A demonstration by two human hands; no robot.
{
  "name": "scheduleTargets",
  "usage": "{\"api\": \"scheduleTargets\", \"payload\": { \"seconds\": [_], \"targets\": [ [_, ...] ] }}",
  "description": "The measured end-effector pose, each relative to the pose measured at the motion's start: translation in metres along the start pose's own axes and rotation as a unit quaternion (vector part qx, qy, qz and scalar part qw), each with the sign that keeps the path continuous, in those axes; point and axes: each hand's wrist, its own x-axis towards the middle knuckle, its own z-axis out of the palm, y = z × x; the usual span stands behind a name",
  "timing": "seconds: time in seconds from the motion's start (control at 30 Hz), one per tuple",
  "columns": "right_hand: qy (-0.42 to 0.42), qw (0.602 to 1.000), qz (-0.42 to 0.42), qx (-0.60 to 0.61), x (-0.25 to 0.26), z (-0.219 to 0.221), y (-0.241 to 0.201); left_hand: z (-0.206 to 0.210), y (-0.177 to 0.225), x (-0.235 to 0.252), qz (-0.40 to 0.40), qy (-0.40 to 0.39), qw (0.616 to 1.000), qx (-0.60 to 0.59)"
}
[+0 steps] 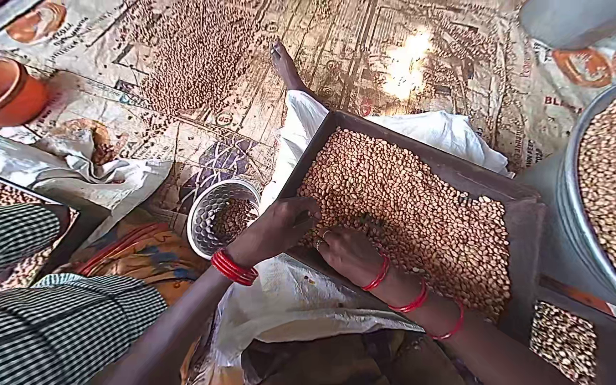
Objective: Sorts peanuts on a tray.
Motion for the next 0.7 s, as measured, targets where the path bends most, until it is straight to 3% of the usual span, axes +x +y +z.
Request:
{"api": "scheduleTargets", "payload": {
  "seconds": [0.13,0.33,0.47,0.6,0.7],
  "targets": [
    [-0.092,0.995,0.025,0.026,0.0,-0.014,0.002,0.018,0.019,0.036,0.025,-0.074,0.994,0.073],
    [-0.028,1.0,0.001,-0.01,-0.006,-0.006,0.003,0.046,0.042,0.087,0.011,-0.224,0.947,0.232],
    [-0.034,0.994,0.012,0.105,-0.027,-0.021,0.018,0.059,0.041,0.095,0.059,-0.216,0.93,0.29],
    [0.022,0.941,0.151,0.301,-0.07,-0.054,0.065,0.065,0.041,0.085,0.076,-0.193,0.934,0.291],
    [0.006,0.929,0.249,0.275,-0.072,-0.066,0.093,0.068,0.034,0.083,0.099,-0.17,0.94,0.28]
  ]
}}
